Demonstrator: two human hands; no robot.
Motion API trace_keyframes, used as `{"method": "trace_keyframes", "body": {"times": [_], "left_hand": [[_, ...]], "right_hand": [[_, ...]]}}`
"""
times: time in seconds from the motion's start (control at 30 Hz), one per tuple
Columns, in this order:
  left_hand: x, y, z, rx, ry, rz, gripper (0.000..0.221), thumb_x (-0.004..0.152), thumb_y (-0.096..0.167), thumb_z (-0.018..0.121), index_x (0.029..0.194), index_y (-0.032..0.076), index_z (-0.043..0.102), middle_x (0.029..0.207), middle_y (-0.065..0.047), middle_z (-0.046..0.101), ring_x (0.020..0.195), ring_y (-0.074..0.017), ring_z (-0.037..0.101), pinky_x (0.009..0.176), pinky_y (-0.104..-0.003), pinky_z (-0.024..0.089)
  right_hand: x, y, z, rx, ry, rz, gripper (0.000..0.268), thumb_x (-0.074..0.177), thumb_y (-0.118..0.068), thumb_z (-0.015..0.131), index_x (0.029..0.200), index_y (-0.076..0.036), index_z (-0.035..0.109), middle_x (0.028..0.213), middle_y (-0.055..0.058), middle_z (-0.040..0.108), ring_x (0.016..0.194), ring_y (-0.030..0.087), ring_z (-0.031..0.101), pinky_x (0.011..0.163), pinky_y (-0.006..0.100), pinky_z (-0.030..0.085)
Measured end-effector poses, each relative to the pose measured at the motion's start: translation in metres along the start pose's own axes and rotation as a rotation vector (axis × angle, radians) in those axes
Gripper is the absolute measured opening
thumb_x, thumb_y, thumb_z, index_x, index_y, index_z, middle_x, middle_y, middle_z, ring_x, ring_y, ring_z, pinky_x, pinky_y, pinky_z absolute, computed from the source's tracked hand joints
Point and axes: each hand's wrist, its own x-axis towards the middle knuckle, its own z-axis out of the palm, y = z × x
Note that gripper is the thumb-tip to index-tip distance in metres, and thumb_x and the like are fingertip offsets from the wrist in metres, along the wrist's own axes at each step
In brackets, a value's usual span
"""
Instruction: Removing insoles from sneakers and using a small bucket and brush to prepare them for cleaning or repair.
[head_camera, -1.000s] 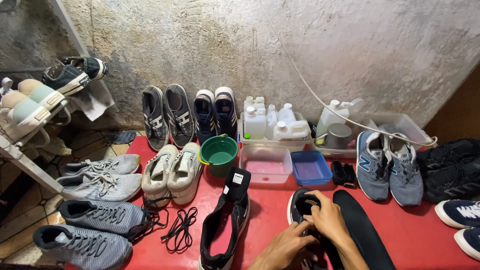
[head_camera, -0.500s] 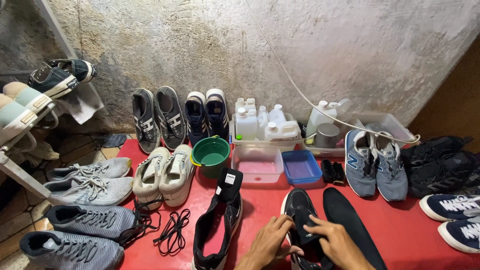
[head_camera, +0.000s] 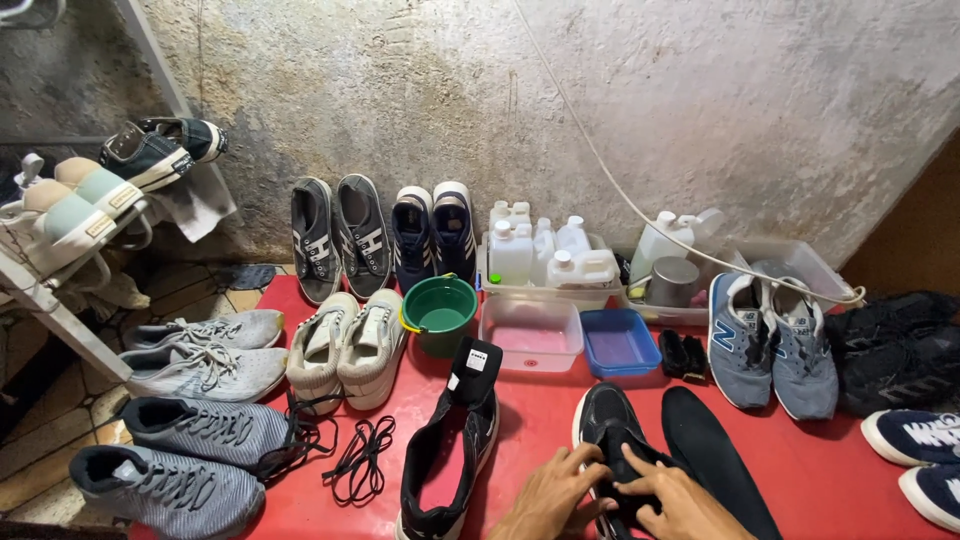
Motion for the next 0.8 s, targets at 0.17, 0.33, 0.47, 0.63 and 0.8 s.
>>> {"method": "trace_keyframes", "body": {"times": [0.17, 0.33, 0.47, 0.63, 0.8], "left_hand": [[-0.016, -0.010, -0.030, -0.059, 0.184, 0.163, 0.045, 0.095, 0.016, 0.068, 0.139, 0.011, 0.058, 0.145, -0.028, 0.049, 0.126, -0.0428, 0.055, 0.101, -0.050, 0.045], [-0.051, -0.045, -0.099, 0.261, 0.627, -0.229, 0.021, 0.091, 0.021, 0.071, 0.111, 0.017, 0.074, 0.111, -0.011, 0.067, 0.101, -0.0294, 0.061, 0.086, -0.044, 0.044], [-0.082, -0.072, -0.126, 0.372, 0.369, -0.779, 0.013, 0.085, 0.034, 0.078, 0.093, 0.027, 0.084, 0.136, -0.008, 0.049, 0.121, -0.0299, 0.051, 0.100, -0.052, 0.047], [-0.092, -0.072, -0.083, 0.380, 0.295, -0.845, 0.046, 0.083, 0.052, 0.079, 0.116, 0.021, 0.073, 0.143, -0.010, 0.042, 0.123, -0.0357, 0.051, 0.098, -0.055, 0.047], [-0.089, -0.078, -0.075, 0.331, 0.267, -0.967, 0.084, 0.078, 0.070, 0.085, 0.134, 0.016, 0.054, 0.151, -0.013, 0.037, 0.125, -0.0415, 0.050, 0.099, -0.057, 0.048]], "right_hand": [[-0.019, -0.037, -0.034, 0.508, 0.167, 0.329, 0.041, 0.093, -0.021, 0.061, 0.126, -0.027, 0.086, 0.078, 0.000, 0.077, 0.046, 0.014, 0.074, 0.048, 0.022, 0.062], [-0.011, -0.051, -0.045, 0.454, 0.558, 0.278, 0.024, 0.089, -0.023, 0.069, 0.101, -0.024, 0.089, 0.093, -0.007, 0.093, 0.062, 0.010, 0.074, 0.060, 0.025, 0.055], [0.019, -0.083, -0.034, 0.676, 0.483, 0.184, 0.024, 0.089, -0.014, 0.072, 0.105, -0.013, 0.090, 0.070, 0.006, 0.080, 0.055, 0.011, 0.062, 0.050, 0.029, 0.069], [0.093, -0.114, -0.001, 0.665, 0.430, 0.046, 0.041, 0.084, -0.022, 0.072, 0.125, -0.022, 0.073, 0.114, -0.003, 0.084, 0.093, 0.011, 0.079, 0.085, 0.026, 0.059], [0.161, -0.136, 0.022, 1.180, 0.317, 0.094, 0.075, 0.078, -0.024, 0.079, 0.147, -0.015, 0.050, 0.142, 0.023, 0.062, 0.120, 0.027, 0.069, 0.090, 0.041, 0.063]]}}
